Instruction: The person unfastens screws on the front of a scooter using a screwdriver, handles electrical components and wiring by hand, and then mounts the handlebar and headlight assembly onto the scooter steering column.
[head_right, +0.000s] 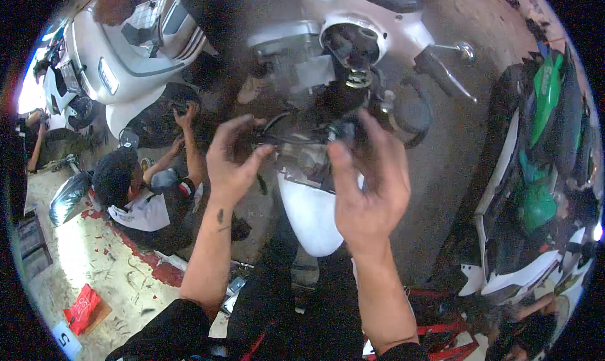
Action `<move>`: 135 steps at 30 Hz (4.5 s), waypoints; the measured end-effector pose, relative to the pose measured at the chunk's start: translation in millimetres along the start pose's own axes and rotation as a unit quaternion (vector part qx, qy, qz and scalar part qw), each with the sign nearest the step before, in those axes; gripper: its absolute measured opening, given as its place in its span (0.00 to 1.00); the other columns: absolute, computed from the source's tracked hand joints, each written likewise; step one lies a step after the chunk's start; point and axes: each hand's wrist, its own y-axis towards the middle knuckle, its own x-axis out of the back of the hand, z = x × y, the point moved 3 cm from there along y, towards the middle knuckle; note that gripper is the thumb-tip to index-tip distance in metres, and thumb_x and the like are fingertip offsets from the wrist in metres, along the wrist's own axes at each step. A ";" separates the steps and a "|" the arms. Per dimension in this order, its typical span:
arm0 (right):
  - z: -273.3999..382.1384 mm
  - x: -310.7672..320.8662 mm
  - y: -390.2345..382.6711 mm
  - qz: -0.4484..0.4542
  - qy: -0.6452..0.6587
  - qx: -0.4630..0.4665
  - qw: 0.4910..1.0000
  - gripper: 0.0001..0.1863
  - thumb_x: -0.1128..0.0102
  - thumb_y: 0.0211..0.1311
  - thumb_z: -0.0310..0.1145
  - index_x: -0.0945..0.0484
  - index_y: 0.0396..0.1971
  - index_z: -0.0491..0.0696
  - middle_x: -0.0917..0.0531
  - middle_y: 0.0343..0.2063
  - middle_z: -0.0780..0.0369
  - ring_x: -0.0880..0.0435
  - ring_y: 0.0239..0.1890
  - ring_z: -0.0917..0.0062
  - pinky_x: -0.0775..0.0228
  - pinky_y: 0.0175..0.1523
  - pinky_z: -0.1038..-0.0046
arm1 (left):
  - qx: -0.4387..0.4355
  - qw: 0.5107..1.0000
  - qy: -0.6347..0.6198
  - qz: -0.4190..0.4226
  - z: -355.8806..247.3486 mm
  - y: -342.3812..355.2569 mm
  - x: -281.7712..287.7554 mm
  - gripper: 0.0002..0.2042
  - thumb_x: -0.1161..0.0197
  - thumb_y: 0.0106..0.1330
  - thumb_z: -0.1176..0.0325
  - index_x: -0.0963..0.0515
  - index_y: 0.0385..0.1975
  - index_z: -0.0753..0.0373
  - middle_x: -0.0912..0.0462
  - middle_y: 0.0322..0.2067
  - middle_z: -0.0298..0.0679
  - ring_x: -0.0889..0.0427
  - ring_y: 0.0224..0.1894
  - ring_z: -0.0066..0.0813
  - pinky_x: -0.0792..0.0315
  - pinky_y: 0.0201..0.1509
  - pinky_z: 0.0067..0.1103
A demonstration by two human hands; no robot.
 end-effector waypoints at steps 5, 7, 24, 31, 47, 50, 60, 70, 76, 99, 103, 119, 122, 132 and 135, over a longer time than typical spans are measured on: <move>1.6 6.6 -12.6 -0.021 0.027 -0.081 0.996 0.21 0.35 0.54 0.21 0.26 0.50 0.37 0.25 0.47 0.57 0.22 0.44 0.74 0.28 0.46 0.79 | 0.010 0.997 0.068 0.033 25.2 0.0 4.3 0.13 0.32 0.52 0.74 0.20 0.39 0.65 0.18 0.42 0.44 0.19 0.47 0.36 0.27 0.51 0.25; 7.0 2.2 -9.4 -0.034 0.096 -0.081 0.991 0.21 0.35 0.54 0.21 0.26 0.48 0.36 0.26 0.49 0.57 0.22 0.46 0.75 0.27 0.47 0.78 | -0.041 0.992 0.117 0.018 23.4 9.6 0.5 0.11 0.33 0.54 0.73 0.19 0.38 0.64 0.17 0.40 0.44 0.18 0.45 0.35 0.27 0.49 0.24; -3.4 -33.8 18.4 0.004 -0.185 0.092 0.978 0.18 0.30 0.42 0.24 0.20 0.39 0.44 0.20 0.38 0.53 0.19 0.40 0.62 0.26 0.45 0.68 | 0.026 0.985 0.150 0.078 46.3 16.3 -0.6 0.13 0.33 0.56 0.66 0.20 0.38 0.64 0.18 0.36 0.45 0.20 0.41 0.41 0.29 0.48 0.28; -15.5 -36.4 10.7 -0.047 -0.103 0.067 0.991 0.16 0.29 0.38 0.24 0.20 0.33 0.44 0.22 0.36 0.54 0.20 0.37 0.63 0.27 0.41 0.69 | -0.132 0.977 0.169 0.000 -19.2 24.7 -7.2 0.10 0.30 0.53 0.71 0.20 0.33 0.66 0.18 0.34 0.42 0.19 0.39 0.33 0.28 0.46 0.23; -25.2 -32.1 10.9 0.000 -0.022 0.048 0.999 0.18 0.31 0.43 0.23 0.26 0.36 0.41 0.23 0.41 0.52 0.22 0.44 0.61 0.27 0.48 0.68 | -0.155 0.988 0.009 -0.018 -36.1 13.1 -40.1 0.06 0.34 0.51 0.82 0.22 0.29 0.67 0.17 0.37 0.47 0.18 0.41 0.34 0.26 0.45 0.23; -23.0 -31.4 10.9 0.025 -0.035 0.067 0.997 0.19 0.31 0.43 0.23 0.26 0.37 0.41 0.23 0.42 0.52 0.21 0.44 0.62 0.27 0.49 0.69 | -0.131 0.989 -0.054 -0.031 -31.8 9.9 -40.8 0.06 0.34 0.51 0.83 0.22 0.28 0.69 0.17 0.36 0.48 0.18 0.41 0.32 0.27 0.46 0.23; -29.3 -33.3 10.1 0.017 -0.093 0.086 0.992 0.19 0.27 0.40 0.25 0.26 0.34 0.42 0.21 0.38 0.51 0.21 0.41 0.59 0.28 0.45 0.66 | 0.090 0.976 -0.196 -0.017 -29.3 16.5 -37.5 0.06 0.34 0.55 0.81 0.23 0.31 0.69 0.16 0.36 0.46 0.18 0.39 0.27 0.25 0.44 0.20; -26.3 -41.7 11.9 -0.012 -0.111 0.064 0.992 0.20 0.27 0.40 0.27 0.26 0.34 0.43 0.21 0.37 0.52 0.21 0.39 0.58 0.28 0.43 0.65 | 0.106 0.976 -0.181 -0.057 -31.7 18.7 -43.0 0.07 0.34 0.57 0.81 0.24 0.34 0.70 0.17 0.37 0.44 0.18 0.39 0.24 0.24 0.46 0.18; -19.0 -41.8 15.8 -0.004 -0.126 0.076 0.989 0.18 0.27 0.42 0.23 0.26 0.32 0.40 0.22 0.37 0.55 0.20 0.38 0.70 0.25 0.39 0.75 | 0.155 0.965 -0.190 -0.097 -35.4 17.5 -42.5 0.08 0.32 0.56 0.79 0.25 0.32 0.70 0.17 0.35 0.44 0.19 0.37 0.22 0.25 0.43 0.16; -19.6 -47.3 20.4 -0.029 -0.064 0.048 0.996 0.17 0.28 0.40 0.25 0.25 0.32 0.41 0.22 0.35 0.51 0.21 0.37 0.55 0.27 0.43 0.62 | 0.153 0.959 -0.191 -0.145 -44.5 -2.0 -53.8 0.11 0.34 0.58 0.79 0.26 0.39 0.72 0.19 0.39 0.45 0.20 0.41 0.23 0.25 0.46 0.17; -10.3 -46.1 22.2 -0.027 -0.095 0.079 0.992 0.18 0.28 0.40 0.25 0.25 0.34 0.41 0.21 0.35 0.51 0.21 0.37 0.55 0.27 0.42 0.63 | 0.121 0.963 -0.205 -0.123 -43.8 -4.7 -52.5 0.11 0.36 0.59 0.79 0.26 0.41 0.72 0.19 0.42 0.45 0.21 0.44 0.24 0.27 0.50 0.18; -21.0 -46.1 15.5 -0.025 -0.106 0.035 0.993 0.18 0.26 0.42 0.25 0.21 0.36 0.40 0.16 0.36 0.55 0.16 0.36 0.73 0.24 0.42 0.75 | 0.175 0.933 -0.292 -0.114 -35.0 -2.8 -54.3 0.11 0.39 0.61 0.80 0.27 0.43 0.71 0.20 0.45 0.47 0.21 0.47 0.27 0.26 0.53 0.20; -22.2 -44.8 16.3 -0.016 -0.096 0.037 0.995 0.18 0.26 0.42 0.25 0.21 0.36 0.41 0.16 0.37 0.55 0.16 0.36 0.72 0.24 0.42 0.75 | 0.151 0.943 -0.272 -0.119 -34.1 -4.7 -54.6 0.09 0.39 0.61 0.80 0.27 0.41 0.70 0.20 0.45 0.49 0.21 0.48 0.29 0.28 0.55 0.22; -15.0 -44.4 22.9 -0.014 -0.110 0.037 0.993 0.20 0.26 0.40 0.27 0.22 0.36 0.41 0.19 0.32 0.53 0.19 0.34 0.60 0.25 0.40 0.66 | 0.088 0.954 -0.257 -0.128 -39.0 -2.6 -58.8 0.06 0.40 0.61 0.83 0.26 0.37 0.72 0.22 0.48 0.54 0.22 0.48 0.28 0.28 0.54 0.21; -17.8 -43.2 20.3 -0.017 -0.122 0.031 0.992 0.20 0.25 0.39 0.27 0.22 0.36 0.41 0.19 0.31 0.53 0.19 0.33 0.60 0.25 0.38 0.67 | 0.054 0.967 -0.220 -0.115 -39.6 -1.5 -58.1 0.06 0.41 0.61 0.83 0.27 0.37 0.72 0.22 0.48 0.54 0.22 0.48 0.28 0.27 0.53 0.21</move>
